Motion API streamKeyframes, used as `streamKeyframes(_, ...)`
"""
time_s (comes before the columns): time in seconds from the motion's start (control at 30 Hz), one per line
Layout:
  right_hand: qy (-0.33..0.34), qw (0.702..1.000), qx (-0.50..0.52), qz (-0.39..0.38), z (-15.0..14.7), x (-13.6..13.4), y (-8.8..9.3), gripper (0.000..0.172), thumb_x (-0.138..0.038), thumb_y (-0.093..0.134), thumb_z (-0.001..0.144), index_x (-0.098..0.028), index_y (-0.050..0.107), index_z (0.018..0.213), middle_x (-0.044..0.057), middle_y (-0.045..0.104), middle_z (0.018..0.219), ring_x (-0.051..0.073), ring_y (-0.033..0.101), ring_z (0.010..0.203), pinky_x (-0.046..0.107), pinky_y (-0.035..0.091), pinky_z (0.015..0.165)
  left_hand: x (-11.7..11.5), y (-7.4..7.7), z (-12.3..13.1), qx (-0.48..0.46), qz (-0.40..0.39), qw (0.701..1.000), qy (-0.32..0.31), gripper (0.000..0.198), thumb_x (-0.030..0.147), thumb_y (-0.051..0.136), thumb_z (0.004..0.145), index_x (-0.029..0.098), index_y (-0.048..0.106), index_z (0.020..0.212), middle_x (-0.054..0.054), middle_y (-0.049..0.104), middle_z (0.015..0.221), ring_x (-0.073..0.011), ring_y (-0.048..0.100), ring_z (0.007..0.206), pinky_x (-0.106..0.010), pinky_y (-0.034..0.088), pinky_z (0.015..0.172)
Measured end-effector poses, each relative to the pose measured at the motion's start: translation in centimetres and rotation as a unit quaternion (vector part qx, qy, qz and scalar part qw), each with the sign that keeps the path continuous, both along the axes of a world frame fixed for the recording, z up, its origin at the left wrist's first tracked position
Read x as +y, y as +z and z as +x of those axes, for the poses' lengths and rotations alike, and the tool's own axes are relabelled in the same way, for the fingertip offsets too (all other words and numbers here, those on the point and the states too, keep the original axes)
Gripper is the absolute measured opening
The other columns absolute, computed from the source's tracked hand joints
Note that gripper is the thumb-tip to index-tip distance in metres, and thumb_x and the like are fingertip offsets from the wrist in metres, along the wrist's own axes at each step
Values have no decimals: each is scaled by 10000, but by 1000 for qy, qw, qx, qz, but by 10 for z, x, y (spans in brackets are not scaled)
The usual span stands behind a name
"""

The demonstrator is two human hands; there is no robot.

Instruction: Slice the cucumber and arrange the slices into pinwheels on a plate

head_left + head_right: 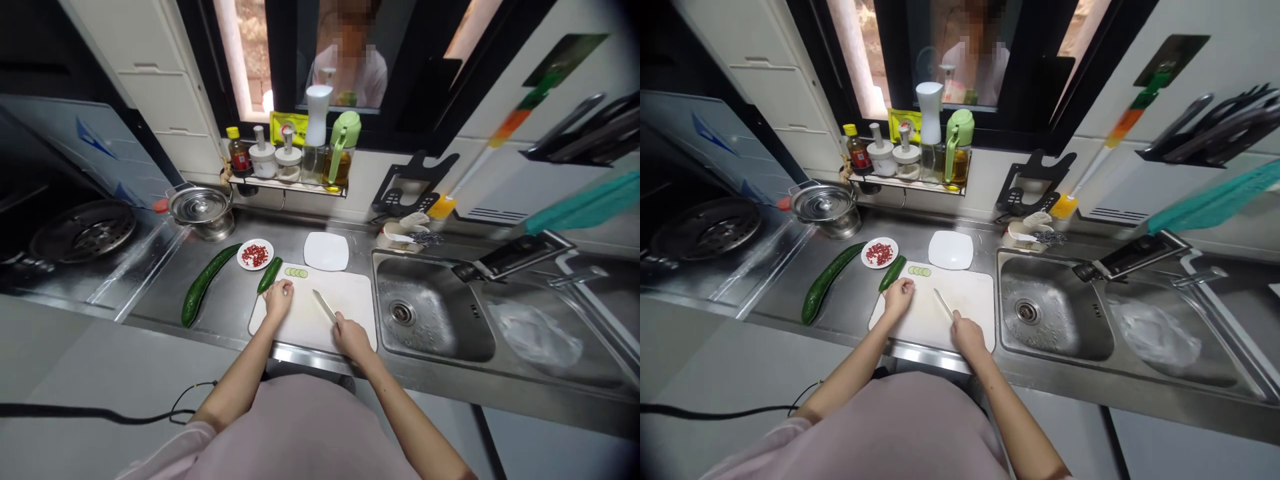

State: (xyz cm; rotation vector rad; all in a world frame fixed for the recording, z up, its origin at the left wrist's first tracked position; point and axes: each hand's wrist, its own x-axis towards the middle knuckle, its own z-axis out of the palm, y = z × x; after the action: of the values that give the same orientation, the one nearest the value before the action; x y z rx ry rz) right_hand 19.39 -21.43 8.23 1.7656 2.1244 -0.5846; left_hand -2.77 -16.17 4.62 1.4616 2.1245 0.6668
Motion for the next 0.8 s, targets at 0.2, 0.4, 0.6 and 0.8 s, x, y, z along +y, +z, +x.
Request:
streamKeyframes(0.2,-5,1000,26,2,2,-1,0,321,-181,355,920,-170,481,1215,139,693,974,227,652,925,285,403,750,35,3,18,62,-33,996,-55,310,281,508,870,262,652,1143,-76,655,1125,-246,550,1068,-370,332,906)
streamKeyframes(0.4,-12,1000,27,-4,3,1,4,320,-159,357,904,-171,500,1191,141,697,966,239,656,924,288,401,730,60,0,28,142,-53,981,-125,357,279,482,885,267,613,1217,-115,604,1184,-277,511,1122,-401,293,928)
streamKeyframes(0.6,-16,999,31,1,4,3,2,366,-128,360,876,-161,506,1210,137,701,974,235,659,917,280,400,715,68,-5,34,153,-42,979,-129,260,209,492,864,257,646,1068,-89,610,1130,-254,519,1091,-385,288,897)
streamKeyframes(0.8,-21,999,41,-2,5,4,4,349,-130,380,868,-163,530,1181,139,702,967,246,658,921,290,404,720,71,-3,34,142,-36,980,-134,171,164,500,847,228,630,936,-69,659,1042,-237,554,1034,-361,288,857)
